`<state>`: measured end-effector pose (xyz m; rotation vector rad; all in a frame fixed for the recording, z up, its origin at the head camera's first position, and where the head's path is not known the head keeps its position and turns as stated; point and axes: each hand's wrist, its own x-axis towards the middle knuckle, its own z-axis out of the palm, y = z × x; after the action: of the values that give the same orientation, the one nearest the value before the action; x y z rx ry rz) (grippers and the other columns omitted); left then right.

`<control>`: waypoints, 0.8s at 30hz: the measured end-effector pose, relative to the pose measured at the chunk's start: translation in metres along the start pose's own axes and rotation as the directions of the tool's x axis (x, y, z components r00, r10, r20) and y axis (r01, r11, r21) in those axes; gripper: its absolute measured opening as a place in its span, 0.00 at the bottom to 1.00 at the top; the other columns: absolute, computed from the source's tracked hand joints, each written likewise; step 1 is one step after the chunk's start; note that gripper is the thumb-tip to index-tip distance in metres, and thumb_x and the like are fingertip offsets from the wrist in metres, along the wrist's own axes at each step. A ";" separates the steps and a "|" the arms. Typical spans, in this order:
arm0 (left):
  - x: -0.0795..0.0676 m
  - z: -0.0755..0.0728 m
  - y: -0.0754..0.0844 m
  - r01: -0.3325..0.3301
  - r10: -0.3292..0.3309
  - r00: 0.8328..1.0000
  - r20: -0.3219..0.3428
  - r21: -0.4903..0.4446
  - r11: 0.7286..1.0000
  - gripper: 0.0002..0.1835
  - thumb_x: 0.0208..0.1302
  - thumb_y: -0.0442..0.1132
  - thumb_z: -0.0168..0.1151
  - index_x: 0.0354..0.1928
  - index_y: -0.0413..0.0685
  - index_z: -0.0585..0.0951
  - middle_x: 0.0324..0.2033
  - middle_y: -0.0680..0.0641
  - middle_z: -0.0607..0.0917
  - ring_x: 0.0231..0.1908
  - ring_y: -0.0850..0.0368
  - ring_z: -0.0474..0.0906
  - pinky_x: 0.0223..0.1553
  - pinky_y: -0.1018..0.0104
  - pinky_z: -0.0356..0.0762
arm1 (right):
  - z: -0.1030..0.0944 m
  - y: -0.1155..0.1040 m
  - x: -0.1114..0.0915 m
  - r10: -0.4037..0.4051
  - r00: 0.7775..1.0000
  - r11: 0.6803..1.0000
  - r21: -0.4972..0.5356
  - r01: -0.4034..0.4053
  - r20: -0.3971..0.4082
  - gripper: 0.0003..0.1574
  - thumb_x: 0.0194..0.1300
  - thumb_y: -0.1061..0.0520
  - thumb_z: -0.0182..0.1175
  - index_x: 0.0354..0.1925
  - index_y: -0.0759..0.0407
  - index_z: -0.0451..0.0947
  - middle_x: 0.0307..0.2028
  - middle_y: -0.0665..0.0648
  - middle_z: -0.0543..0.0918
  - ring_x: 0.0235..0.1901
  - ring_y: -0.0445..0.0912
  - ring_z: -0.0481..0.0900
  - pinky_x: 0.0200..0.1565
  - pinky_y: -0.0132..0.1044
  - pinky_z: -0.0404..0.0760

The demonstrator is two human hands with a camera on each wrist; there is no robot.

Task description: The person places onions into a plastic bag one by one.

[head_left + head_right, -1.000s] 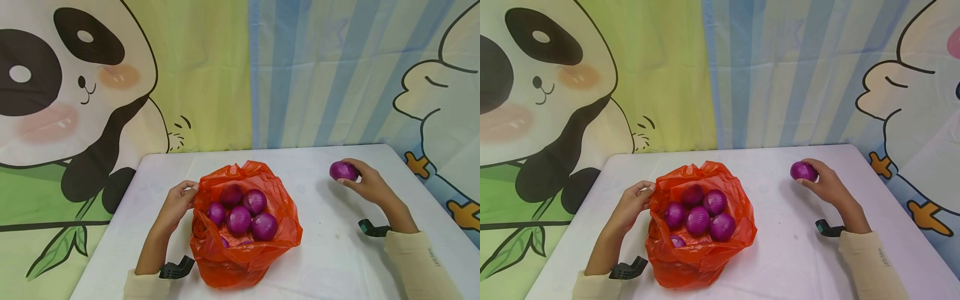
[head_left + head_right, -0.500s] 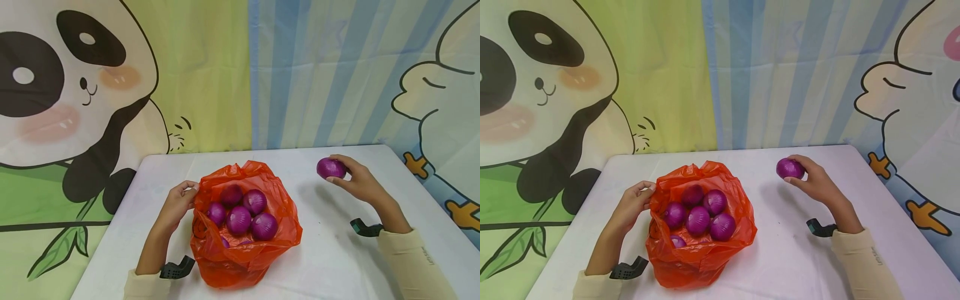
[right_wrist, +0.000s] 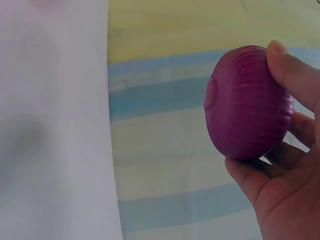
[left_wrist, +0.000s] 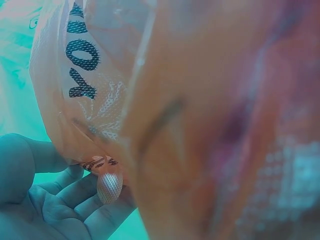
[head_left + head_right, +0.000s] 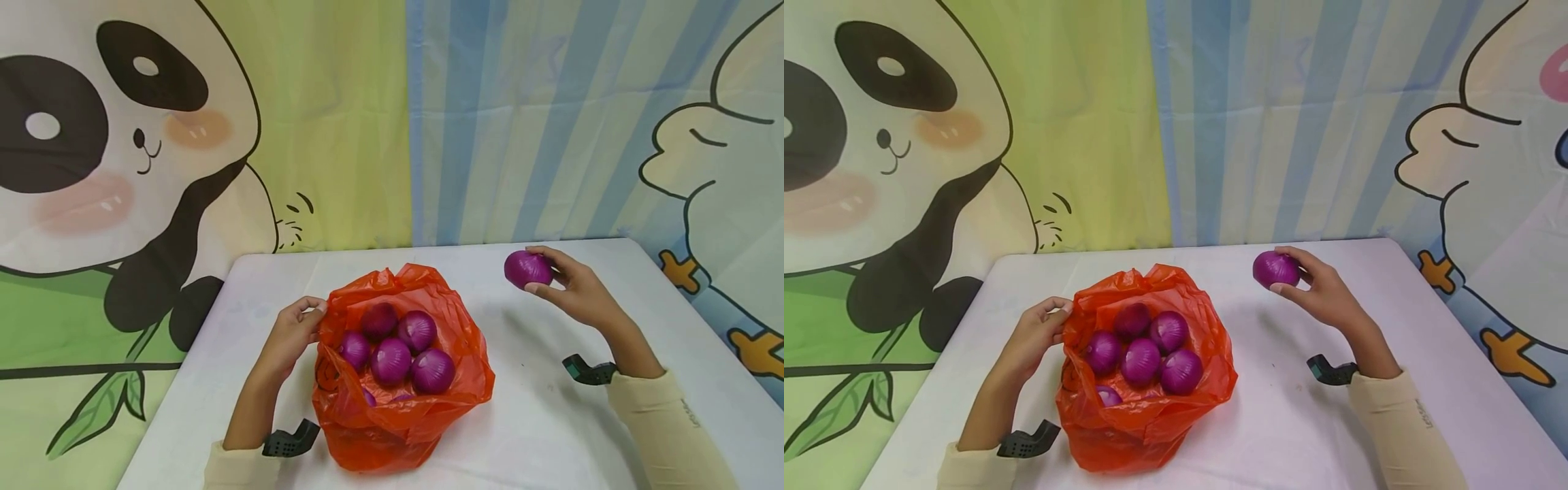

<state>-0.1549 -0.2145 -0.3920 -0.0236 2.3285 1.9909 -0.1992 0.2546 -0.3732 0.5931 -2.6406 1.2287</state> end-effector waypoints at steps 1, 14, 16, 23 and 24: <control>0.000 0.000 -0.001 0.003 -0.003 1.000 -0.001 0.002 1.000 0.15 0.74 0.41 0.51 0.49 0.34 0.74 0.38 0.41 0.85 0.37 0.53 0.83 0.41 0.64 0.81 | 0.000 -0.001 0.001 -0.004 1.000 1.000 0.006 0.004 0.002 0.42 0.60 0.57 0.69 0.69 0.58 0.64 0.64 0.67 0.67 0.59 0.66 0.69 0.49 0.32 0.76; 0.003 0.000 -0.003 -0.006 0.006 1.000 0.002 0.018 1.000 0.15 0.74 0.41 0.51 0.48 0.34 0.75 0.37 0.41 0.86 0.37 0.51 0.84 0.42 0.62 0.81 | 0.016 -0.030 0.011 -0.125 0.992 0.983 0.140 0.122 0.015 0.42 0.56 0.67 0.70 0.67 0.58 0.67 0.63 0.61 0.70 0.58 0.60 0.71 0.47 0.25 0.75; 0.003 0.001 -0.003 0.005 -0.005 1.000 -0.004 0.023 1.000 0.14 0.74 0.41 0.51 0.48 0.35 0.75 0.37 0.41 0.86 0.37 0.51 0.84 0.42 0.62 0.81 | 0.021 -0.035 0.013 -0.150 0.988 0.976 0.163 0.143 0.029 0.42 0.55 0.67 0.70 0.66 0.58 0.68 0.63 0.60 0.70 0.59 0.59 0.71 0.48 0.26 0.75; 0.001 0.002 -0.001 0.006 -0.006 1.000 -0.005 0.019 1.000 0.14 0.74 0.41 0.51 0.49 0.35 0.75 0.37 0.41 0.85 0.37 0.52 0.83 0.42 0.63 0.81 | 0.038 -0.045 0.022 -0.239 0.968 0.945 0.248 0.215 0.074 0.40 0.56 0.67 0.69 0.66 0.59 0.68 0.64 0.60 0.70 0.59 0.57 0.71 0.50 0.31 0.76; 0.001 0.002 0.000 0.006 -0.005 1.000 -0.004 0.015 1.000 0.14 0.74 0.41 0.51 0.49 0.35 0.75 0.37 0.41 0.85 0.37 0.52 0.83 0.41 0.63 0.81 | 0.039 -0.046 0.022 -0.248 0.966 0.941 0.254 0.223 0.073 0.40 0.57 0.68 0.69 0.66 0.59 0.68 0.63 0.60 0.70 0.58 0.57 0.71 0.50 0.32 0.77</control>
<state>-0.1554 -0.2126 -0.3925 -0.0328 2.3425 1.9729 -0.1995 0.1918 -0.3595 1.0082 -2.4213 1.4920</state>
